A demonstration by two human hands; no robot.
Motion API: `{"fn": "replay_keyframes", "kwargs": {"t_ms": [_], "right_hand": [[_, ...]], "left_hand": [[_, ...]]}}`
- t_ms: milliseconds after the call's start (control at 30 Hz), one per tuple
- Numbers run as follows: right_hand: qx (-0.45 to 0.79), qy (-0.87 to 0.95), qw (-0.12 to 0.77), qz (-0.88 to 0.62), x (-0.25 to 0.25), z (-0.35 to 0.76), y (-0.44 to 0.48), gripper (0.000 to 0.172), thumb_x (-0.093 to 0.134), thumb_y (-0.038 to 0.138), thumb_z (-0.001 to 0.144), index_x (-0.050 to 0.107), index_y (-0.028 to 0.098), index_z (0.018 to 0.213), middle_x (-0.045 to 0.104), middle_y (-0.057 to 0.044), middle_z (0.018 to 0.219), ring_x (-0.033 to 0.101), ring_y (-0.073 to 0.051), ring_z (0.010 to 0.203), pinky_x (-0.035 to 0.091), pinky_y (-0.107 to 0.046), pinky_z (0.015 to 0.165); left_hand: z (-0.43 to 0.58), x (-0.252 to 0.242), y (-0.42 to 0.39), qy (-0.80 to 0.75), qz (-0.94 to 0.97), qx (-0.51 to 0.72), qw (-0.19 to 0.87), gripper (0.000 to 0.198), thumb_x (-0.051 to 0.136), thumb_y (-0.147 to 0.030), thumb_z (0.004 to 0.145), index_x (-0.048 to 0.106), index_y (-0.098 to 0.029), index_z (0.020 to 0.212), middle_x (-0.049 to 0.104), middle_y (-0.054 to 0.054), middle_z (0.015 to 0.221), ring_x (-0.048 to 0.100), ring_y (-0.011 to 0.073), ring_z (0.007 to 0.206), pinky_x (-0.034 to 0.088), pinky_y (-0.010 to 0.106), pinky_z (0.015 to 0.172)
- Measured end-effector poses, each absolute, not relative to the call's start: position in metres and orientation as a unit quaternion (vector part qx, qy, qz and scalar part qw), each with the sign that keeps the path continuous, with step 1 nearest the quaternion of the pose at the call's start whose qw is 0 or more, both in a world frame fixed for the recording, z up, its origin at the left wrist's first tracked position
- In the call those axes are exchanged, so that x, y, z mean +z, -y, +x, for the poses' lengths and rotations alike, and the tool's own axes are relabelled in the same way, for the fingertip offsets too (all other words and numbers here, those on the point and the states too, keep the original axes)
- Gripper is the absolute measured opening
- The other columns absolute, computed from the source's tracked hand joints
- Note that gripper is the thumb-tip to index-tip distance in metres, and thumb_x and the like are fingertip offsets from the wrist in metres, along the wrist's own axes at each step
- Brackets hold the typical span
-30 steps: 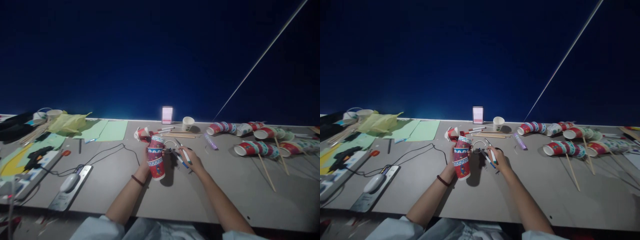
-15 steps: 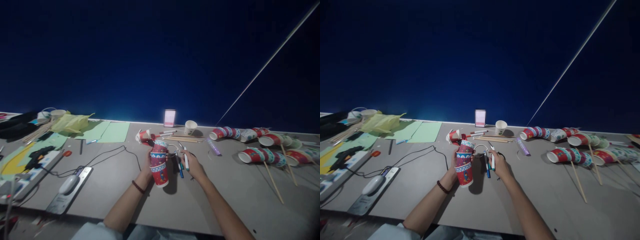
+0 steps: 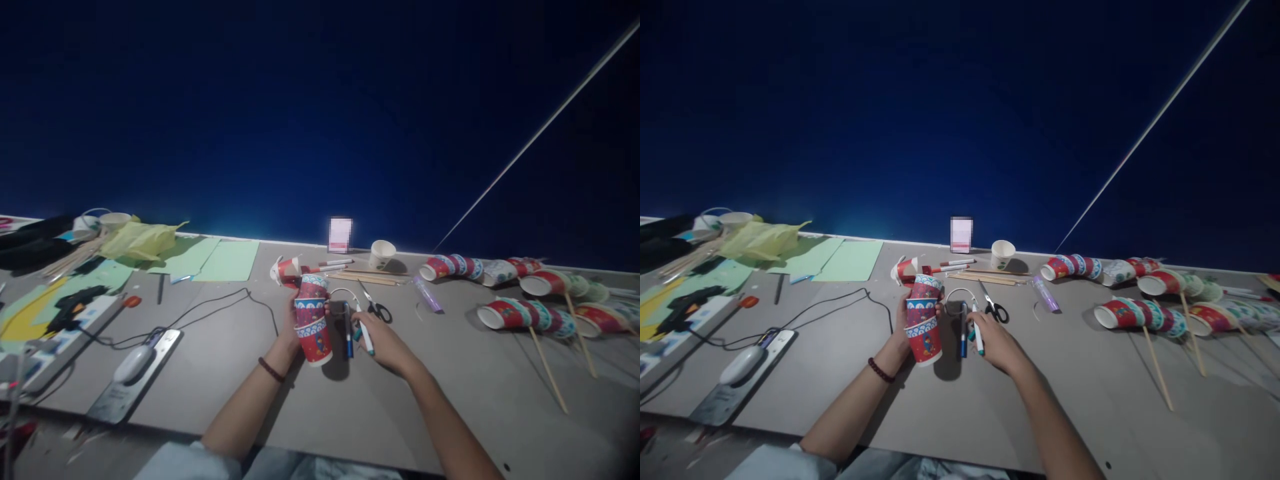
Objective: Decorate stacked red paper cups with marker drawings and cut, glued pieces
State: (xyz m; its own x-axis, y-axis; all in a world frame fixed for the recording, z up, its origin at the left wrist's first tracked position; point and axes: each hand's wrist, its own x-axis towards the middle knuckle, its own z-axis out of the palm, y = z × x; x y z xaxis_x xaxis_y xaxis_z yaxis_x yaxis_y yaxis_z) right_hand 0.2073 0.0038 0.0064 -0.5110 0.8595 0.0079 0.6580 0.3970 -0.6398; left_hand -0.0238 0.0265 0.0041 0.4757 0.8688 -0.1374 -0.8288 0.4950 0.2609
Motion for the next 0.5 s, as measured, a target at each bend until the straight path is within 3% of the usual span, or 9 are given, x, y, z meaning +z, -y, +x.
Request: {"fn": "replay_keyframes", "kwargs": {"t_ms": [200, 333, 500], "right_hand": [[0.325, 0.807, 0.189, -0.456, 0.0021, 0.213, -0.007, 0.048, 0.051, 0.007, 0.069, 0.053, 0.023, 0.113, 0.059, -0.006, 0.112, 0.055, -0.021, 0.1, 0.042, -0.033, 0.088], [0.34, 0.796, 0.209, -0.455, 0.0004, 0.216, -0.0097, 0.033, 0.053, 0.013, 0.075, 0.057, 0.023, 0.106, 0.061, -0.004, 0.099, 0.058, -0.018, 0.085, 0.045, -0.031, 0.079], [0.376, 0.736, 0.323, -0.462, -0.0006, 0.2114, -0.0128, 0.022, 0.056, 0.024, 0.08, 0.057, 0.02, 0.101, 0.061, -0.003, 0.089, 0.058, -0.015, 0.071, 0.047, -0.027, 0.068]], "left_hand": [[-0.0202, -0.0025, -0.032, -0.125, 0.086, 0.479, 0.864, 0.051, 0.056, -0.046, 0.076, 0.062, -0.003, 0.103, 0.068, 0.013, 0.091, 0.066, 0.02, 0.074, 0.054, 0.028, 0.068], [-0.0194, -0.0002, -0.0311, -0.131, 0.09, 0.483, 0.861, 0.051, 0.057, -0.046, 0.076, 0.063, -0.003, 0.103, 0.069, 0.014, 0.091, 0.066, 0.0207, 0.074, 0.054, 0.03, 0.07], [-0.0141, 0.0032, -0.0227, -0.149, 0.098, 0.458, 0.871, 0.057, 0.054, -0.047, 0.079, 0.062, 0.0, 0.109, 0.071, 0.016, 0.094, 0.067, 0.0212, 0.072, 0.053, 0.03, 0.07]]}}
